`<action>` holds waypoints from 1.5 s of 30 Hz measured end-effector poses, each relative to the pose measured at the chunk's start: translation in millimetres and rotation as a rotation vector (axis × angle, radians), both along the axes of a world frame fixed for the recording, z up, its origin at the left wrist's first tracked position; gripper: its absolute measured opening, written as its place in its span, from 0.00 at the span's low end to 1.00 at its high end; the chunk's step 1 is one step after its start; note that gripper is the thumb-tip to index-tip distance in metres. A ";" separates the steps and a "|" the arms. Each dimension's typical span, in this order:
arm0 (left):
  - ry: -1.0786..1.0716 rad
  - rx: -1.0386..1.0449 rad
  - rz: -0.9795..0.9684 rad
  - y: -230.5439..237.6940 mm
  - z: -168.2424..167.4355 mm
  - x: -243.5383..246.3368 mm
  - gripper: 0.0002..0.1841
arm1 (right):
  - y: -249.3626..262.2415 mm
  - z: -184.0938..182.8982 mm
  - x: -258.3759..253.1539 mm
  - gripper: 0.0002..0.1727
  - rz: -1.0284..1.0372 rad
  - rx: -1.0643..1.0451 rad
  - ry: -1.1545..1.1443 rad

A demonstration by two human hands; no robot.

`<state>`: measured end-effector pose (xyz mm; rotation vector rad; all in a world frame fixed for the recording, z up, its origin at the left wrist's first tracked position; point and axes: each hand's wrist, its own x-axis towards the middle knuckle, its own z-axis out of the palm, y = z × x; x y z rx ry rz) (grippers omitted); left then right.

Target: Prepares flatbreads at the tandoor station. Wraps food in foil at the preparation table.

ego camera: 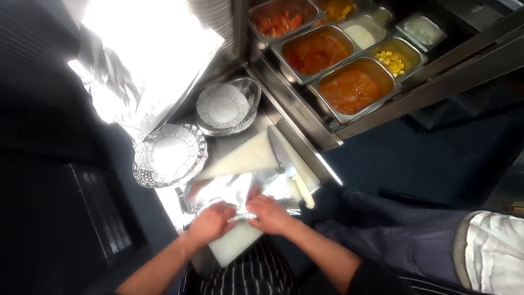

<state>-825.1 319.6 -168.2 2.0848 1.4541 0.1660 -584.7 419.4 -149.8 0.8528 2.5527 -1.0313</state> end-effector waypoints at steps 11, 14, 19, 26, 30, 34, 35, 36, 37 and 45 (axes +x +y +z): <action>0.240 0.057 0.010 -3.5 -6.1 18.0 0.26 | -5.7 -14.3 -16.5 0.37 0.086 0.217 -0.088; 0.087 -0.185 -0.020 2.3 6.1 9.9 0.26 | 1.2 0.9 -19.1 0.27 0.119 0.054 -0.114; 0.115 -0.236 0.132 52.9 11.1 -21.4 0.28 | 66.5 10.9 -43.0 0.26 0.021 -0.100 -0.242; 0.331 0.141 0.071 14.7 -11.5 -27.4 0.41 | 37.3 -19.6 -28.9 0.41 0.153 0.248 -0.068; 0.406 0.104 0.113 4.7 -7.3 -34.4 0.41 | 35.2 -5.8 -34.8 0.42 0.156 0.184 -0.178; 0.360 0.106 0.230 5.4 16.0 -31.3 0.40 | 39.1 25.0 -31.0 0.40 0.101 0.097 -0.160; 0.291 0.137 0.282 5.4 25.1 -29.7 0.37 | 38.5 33.7 -28.3 0.39 0.076 0.081 -0.135; 0.193 0.179 0.334 5.5 35.7 -29.1 0.35 | 37.6 43.5 -25.4 0.38 0.050 0.075 -0.104; 0.063 0.186 0.376 4.6 49.5 -30.2 0.36 | 36.9 54.6 -22.0 0.36 0.031 0.071 -0.074; -0.727 0.204 0.545 -14.2 92.6 -48.2 0.40 | 23.6 124.5 -15.3 0.34 0.049 -0.040 0.047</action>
